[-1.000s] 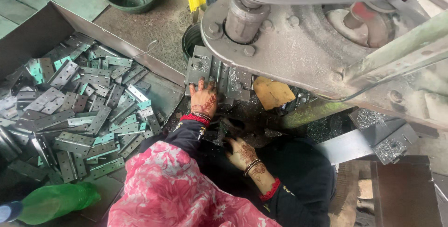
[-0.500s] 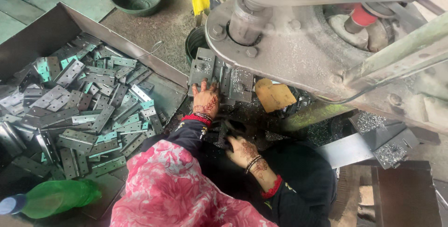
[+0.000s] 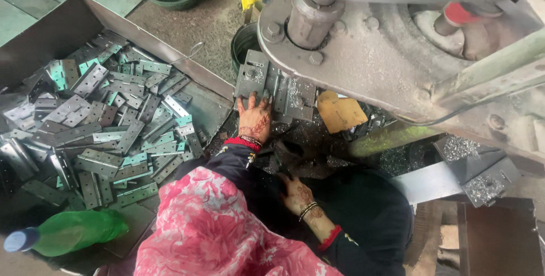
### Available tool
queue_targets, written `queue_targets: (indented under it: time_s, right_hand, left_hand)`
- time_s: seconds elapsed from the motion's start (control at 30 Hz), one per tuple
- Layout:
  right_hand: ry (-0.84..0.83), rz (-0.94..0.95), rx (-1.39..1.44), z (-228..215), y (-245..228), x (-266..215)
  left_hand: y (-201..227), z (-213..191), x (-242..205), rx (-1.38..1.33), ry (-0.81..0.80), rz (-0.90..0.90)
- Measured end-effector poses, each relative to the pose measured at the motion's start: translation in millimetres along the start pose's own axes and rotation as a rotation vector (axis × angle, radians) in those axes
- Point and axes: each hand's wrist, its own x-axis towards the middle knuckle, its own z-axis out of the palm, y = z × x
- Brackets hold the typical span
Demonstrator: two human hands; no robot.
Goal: The person operates a hydraulic press machine to process metal brackets. They repeatedly pick up brackets from a bin, place them into the machine's die, activate the press, and then remove the processed pieces.
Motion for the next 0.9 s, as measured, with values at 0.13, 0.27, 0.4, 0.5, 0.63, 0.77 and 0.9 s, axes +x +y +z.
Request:
queue_targets:
  time_s: [0.13,0.27,0.4,0.5,0.63,0.77,0.9]
  right_hand:
    - [0.059,-0.079,-0.064,-20,7,9]
    - [0.057,-0.046,-0.109,-15,3,13]
    - [0.002,0.044,-0.004,10,-1,-6]
    - [-0.006,0.033,-0.006,7,-2,-5]
    - [0.033,-0.040,-0.027,-21,4,9]
    - [0.064,-0.058,-0.066,-24,2,15]
    - [0.022,0.033,-0.037,3,-5,-3]
  left_hand:
    - [1,2,12,0.020,-0.008,-0.018]
    - [1,-1,31,-0.022,0.008,-0.041]
    - [0,3,29,-0.023,0.095,-0.030]
    - [-2,5,27,0.021,0.022,-0.037]
    - [0,7,38,0.003,0.039,-0.071]
    - [-3,8,56,-0.006,0.007,-0.094]
    - [-6,13,57,0.015,0.000,-0.082]
